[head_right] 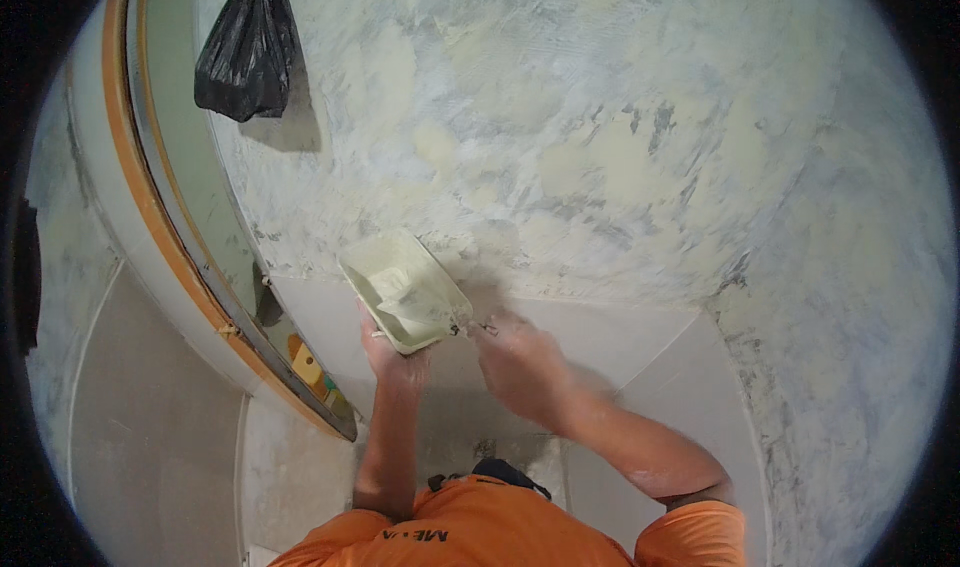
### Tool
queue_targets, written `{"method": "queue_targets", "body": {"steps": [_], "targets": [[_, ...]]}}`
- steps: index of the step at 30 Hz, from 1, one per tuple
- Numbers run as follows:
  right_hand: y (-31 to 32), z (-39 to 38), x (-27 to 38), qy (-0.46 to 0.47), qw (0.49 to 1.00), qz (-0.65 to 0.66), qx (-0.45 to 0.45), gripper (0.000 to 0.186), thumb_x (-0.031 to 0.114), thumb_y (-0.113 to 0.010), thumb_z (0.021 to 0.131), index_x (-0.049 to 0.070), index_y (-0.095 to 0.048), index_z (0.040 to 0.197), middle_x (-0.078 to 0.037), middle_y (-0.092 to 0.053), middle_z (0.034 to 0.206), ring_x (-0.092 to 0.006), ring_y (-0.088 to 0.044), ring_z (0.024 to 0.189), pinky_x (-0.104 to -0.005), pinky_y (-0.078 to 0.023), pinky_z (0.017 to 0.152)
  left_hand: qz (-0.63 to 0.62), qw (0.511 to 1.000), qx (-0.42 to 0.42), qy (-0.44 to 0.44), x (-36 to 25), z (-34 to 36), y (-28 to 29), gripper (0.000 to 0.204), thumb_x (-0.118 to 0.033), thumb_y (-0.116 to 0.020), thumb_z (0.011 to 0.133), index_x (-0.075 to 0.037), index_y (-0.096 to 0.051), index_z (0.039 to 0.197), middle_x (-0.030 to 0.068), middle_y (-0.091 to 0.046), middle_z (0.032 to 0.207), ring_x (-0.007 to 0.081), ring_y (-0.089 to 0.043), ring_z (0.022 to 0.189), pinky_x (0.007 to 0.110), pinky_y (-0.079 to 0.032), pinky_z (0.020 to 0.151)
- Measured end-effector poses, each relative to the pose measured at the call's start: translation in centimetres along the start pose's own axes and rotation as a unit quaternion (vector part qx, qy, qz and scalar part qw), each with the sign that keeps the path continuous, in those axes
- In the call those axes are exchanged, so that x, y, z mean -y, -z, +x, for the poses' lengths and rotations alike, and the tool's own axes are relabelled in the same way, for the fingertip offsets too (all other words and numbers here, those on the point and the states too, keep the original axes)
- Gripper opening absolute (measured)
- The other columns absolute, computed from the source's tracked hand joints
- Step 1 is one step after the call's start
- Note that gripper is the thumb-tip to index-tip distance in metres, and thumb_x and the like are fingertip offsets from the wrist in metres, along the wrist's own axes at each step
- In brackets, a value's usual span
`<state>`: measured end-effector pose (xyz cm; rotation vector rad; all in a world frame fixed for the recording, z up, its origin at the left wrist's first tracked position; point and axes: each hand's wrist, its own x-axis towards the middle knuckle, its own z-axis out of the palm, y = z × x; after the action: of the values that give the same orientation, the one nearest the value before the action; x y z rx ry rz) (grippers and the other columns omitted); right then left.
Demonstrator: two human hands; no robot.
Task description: The person applies plaster to a wall using a putty knife, repeatedly loading the tool from a small container and spreading it over the wall surface.
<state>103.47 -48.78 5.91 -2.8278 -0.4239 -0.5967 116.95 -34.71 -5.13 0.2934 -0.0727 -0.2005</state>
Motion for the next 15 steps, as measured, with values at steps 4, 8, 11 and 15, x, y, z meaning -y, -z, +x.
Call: {"method": "queue_targets", "body": {"steps": [4, 8, 11, 15], "targets": [[-1.6, -1.6, 1.9, -0.043, 0.998, -0.035, 0.025, 0.028, 0.012, -0.065, 0.087, 0.004, -0.067, 0.113, -0.014, -0.057, 0.102, -0.0321, -0.067, 0.080, -0.0452, -0.055, 0.069, -0.021, 0.998, -0.038, -0.042, -1.6, -0.1, -1.1, 0.061, -0.050, -0.036, 0.107, -0.008, -0.038, 0.151, 0.0137, -0.050, 0.147, 0.0328, -0.051, 0.132, 0.049, -0.042, 0.111], [-1.6, -2.6, 2.5, -0.058, 0.994, -0.033, 0.089, 0.027, 0.015, -0.065, 0.088, 0.006, -0.068, 0.113, -0.012, -0.057, 0.105, -0.0293, -0.068, 0.081, -0.0440, -0.054, 0.067, -0.003, 0.997, -0.026, -0.076, -2.4, -0.1, -1.3, 0.061, -0.049, -0.039, 0.107, -0.005, -0.039, 0.150, 0.0139, -0.051, 0.145, 0.0322, -0.053, 0.130, 0.047, -0.044, 0.108], [-1.3, -3.5, 2.7, -0.057, 0.996, -0.031, 0.052, 0.027, 0.017, -0.067, 0.087, 0.006, -0.068, 0.112, -0.011, -0.059, 0.107, -0.0286, -0.068, 0.082, -0.0434, -0.054, 0.067, 0.008, 0.998, -0.025, -0.066, -2.1, -0.6, -2.0, 0.059, -0.047, -0.041, 0.107, -0.004, -0.042, 0.147, 0.0142, -0.054, 0.142, 0.0313, -0.057, 0.126, 0.046, -0.048, 0.105], [-1.2, -4.0, 2.3, -0.074, 0.996, -0.023, 0.046, 0.029, 0.017, -0.068, 0.086, 0.007, -0.068, 0.113, -0.011, -0.060, 0.110, -0.0302, -0.068, 0.082, -0.0438, -0.054, 0.067, 0.050, 0.996, -0.057, -0.054, -2.1, -1.2, -2.9, 0.057, -0.046, -0.042, 0.107, -0.004, -0.044, 0.146, 0.0140, -0.054, 0.142, 0.0316, -0.057, 0.125, 0.046, -0.048, 0.104]]}}
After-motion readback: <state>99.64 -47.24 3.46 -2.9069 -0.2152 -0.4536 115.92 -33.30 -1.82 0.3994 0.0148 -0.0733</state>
